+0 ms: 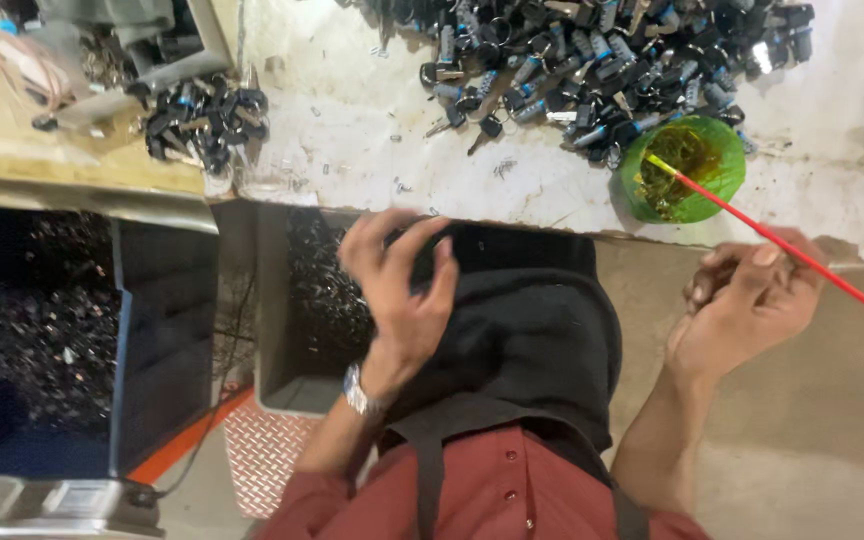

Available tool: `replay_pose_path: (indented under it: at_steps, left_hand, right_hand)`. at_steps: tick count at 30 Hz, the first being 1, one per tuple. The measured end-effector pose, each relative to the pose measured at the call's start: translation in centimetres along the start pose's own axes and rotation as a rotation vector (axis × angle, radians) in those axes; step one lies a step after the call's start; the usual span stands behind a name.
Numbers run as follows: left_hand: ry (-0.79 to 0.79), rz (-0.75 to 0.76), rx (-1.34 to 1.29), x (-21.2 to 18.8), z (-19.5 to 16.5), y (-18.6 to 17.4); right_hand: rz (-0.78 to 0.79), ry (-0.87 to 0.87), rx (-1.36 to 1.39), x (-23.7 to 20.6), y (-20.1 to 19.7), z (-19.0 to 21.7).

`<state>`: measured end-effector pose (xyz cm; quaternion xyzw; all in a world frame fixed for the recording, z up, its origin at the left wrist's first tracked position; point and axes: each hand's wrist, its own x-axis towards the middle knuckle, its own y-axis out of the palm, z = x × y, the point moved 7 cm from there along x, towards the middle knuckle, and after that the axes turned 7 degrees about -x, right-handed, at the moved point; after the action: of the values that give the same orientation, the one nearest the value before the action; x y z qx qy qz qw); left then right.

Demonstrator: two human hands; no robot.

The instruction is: The person picks small black metal lock components one at a time from piles on the workbench, holds each in one hand, and uses a small red-handled brush to apply yellow lubricant from a green cup into the component, then places the treated piece back on the table. The cycle repeats continuously across the episode.

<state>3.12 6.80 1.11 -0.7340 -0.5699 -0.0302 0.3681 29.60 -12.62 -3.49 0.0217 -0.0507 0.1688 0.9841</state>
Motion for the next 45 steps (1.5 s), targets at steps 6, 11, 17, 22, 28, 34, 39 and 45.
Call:
replay_pose_path:
  at_steps: [6,11,17,22,28,34,39,45]
  left_hand:
    - [0.257,0.101,0.34,7.7,3.1,5.1]
    - [0.256,0.214,0.42,8.4,4.2,5.5]
    - [0.153,0.062,0.211,7.5,2.8,-0.4]
    - [-0.039,-0.086,-0.305,5.6,3.9,-2.7]
    - [-0.611,0.102,-0.994,1.1,5.3,4.1]
    - [-0.479,0.348,-0.958,-1.5,1.5,7.0]
    - [-0.193,0.347,-0.615,-1.2,-1.0,5.5]
    - [-0.082,0.285,-0.614,-0.9,-2.4,5.1]
  right_hand:
    - [0.311,-0.036,-0.417,-3.4,5.0,1.3]
    - [0.575,-0.486,-0.864,-4.5,12.7,4.1]
    - [0.717,-0.594,-1.164,-4.1,17.4,4.4]
    - [0.641,-0.774,-1.094,-5.6,16.0,5.2]
    - [0.461,-0.639,-0.658,-6.0,12.2,4.8]
    - [0.385,0.127,-0.079,-5.4,9.0,-0.5]
    - [0.388,-0.008,-0.063,-4.8,8.7,0.1]
    - [0.395,-0.121,-0.198,-4.8,8.9,1.9]
